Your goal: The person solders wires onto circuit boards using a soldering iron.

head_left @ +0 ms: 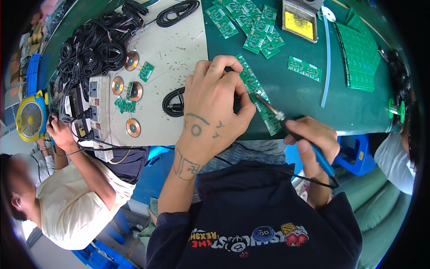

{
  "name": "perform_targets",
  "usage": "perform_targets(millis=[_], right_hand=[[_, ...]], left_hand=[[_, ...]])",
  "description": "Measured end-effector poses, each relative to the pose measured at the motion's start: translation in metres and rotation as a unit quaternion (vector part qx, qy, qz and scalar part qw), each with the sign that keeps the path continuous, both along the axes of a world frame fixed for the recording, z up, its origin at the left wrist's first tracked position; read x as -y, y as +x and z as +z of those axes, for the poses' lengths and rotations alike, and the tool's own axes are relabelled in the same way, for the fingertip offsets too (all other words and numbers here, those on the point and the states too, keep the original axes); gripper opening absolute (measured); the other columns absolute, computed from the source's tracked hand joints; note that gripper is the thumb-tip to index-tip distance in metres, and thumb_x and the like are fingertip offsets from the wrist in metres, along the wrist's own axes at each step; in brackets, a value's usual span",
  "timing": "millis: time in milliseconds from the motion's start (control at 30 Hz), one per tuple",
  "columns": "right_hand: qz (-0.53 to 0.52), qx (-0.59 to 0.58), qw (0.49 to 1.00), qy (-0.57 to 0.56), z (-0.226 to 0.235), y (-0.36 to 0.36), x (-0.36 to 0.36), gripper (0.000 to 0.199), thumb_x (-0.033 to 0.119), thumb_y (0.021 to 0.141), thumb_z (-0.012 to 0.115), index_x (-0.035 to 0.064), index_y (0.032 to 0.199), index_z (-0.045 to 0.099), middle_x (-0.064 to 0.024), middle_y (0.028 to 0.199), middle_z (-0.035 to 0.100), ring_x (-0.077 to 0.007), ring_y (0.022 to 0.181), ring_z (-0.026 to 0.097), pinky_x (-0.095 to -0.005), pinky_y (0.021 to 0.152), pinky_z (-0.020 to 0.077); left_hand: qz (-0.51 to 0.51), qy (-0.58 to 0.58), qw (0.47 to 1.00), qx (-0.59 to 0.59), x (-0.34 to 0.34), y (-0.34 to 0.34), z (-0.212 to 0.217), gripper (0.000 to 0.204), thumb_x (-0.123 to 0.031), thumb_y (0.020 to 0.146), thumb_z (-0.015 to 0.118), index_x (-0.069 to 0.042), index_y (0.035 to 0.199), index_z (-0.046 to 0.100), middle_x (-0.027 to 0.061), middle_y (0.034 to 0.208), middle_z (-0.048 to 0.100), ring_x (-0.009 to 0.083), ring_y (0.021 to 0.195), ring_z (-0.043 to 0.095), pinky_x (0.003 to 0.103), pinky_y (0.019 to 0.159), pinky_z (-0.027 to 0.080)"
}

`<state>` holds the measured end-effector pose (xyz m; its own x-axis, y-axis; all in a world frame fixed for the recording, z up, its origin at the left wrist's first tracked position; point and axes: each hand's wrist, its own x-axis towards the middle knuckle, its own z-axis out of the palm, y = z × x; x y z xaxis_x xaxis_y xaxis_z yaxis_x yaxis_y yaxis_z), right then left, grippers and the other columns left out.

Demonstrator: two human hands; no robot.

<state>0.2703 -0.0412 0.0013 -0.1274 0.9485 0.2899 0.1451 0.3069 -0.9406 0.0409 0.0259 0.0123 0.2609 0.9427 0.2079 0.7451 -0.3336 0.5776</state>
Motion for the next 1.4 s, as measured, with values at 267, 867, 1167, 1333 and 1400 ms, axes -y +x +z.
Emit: perform_targets(millis=[267, 867, 1167, 1333, 1400], right_hand=[[-0.036, -0.056, 0.997, -0.024, -0.005, -0.004, -0.004, 0.028, 0.014, 0.103, 0.06, -0.0058, 0.117, 0.075, -0.0123, 0.079, 0.069, -0.0179, 0.063, 0.059, -0.0281, 0.063, 0.0483], [-0.046, 0.169, 0.981, 0.087, -0.008, -0.047, -0.029, 0.023, 0.003, 0.098, 0.062, -0.0046, 0.115, 0.074, -0.0129, 0.085, 0.069, -0.0211, 0.07, 0.059, -0.0314, 0.069, 0.0482], [-0.071, 0.236, 0.965, 0.087, 0.001, -0.056, -0.028, 0.023, 0.002, 0.097, 0.063, -0.0039, 0.117, 0.074, -0.0127, 0.087, 0.069, -0.0213, 0.069, 0.058, -0.0318, 0.067, 0.0479], [-0.068, 0.245, 0.962, 0.098, 0.007, -0.063, -0.029, 0.024, 0.001, 0.096, 0.064, -0.0033, 0.117, 0.074, -0.0122, 0.088, 0.069, -0.021, 0.068, 0.057, -0.0317, 0.065, 0.0472], [-0.067, 0.27, 0.956, 0.089, 0.016, -0.067, -0.023, 0.024, 0.001, 0.096, 0.064, -0.0035, 0.117, 0.074, -0.012, 0.088, 0.069, -0.0209, 0.068, 0.057, -0.0318, 0.065, 0.0469]], left_hand=[[-0.005, 0.01, 1.0, 0.004, 0.0, 0.0, -0.004, 0.012, -0.002, 0.074, 0.074, -0.005, 0.078, 0.063, 0.0025, 0.118, 0.065, 0.0249, 0.098, 0.057, 0.035, 0.088, 0.05], [-0.007, 0.128, 0.984, 0.124, 0.002, -0.007, -0.028, 0.013, -0.006, 0.079, 0.071, -0.01, 0.087, 0.061, 0.0064, 0.103, 0.063, 0.0289, 0.095, 0.058, 0.04, 0.088, 0.049], [-0.012, 0.146, 0.98, 0.135, -0.001, -0.009, -0.035, 0.012, -0.008, 0.083, 0.07, -0.008, 0.092, 0.061, 0.0078, 0.105, 0.063, 0.0275, 0.098, 0.058, 0.04, 0.09, 0.049], [-0.017, 0.128, 0.979, 0.158, 0.008, -0.009, -0.029, 0.013, -0.01, 0.085, 0.07, -0.007, 0.093, 0.062, 0.0082, 0.11, 0.063, 0.0269, 0.102, 0.058, 0.04, 0.092, 0.048], [-0.019, 0.139, 0.978, 0.157, 0.022, -0.01, -0.018, 0.015, -0.01, 0.085, 0.071, -0.006, 0.098, 0.063, 0.0081, 0.112, 0.065, 0.0268, 0.105, 0.059, 0.039, 0.094, 0.048]])
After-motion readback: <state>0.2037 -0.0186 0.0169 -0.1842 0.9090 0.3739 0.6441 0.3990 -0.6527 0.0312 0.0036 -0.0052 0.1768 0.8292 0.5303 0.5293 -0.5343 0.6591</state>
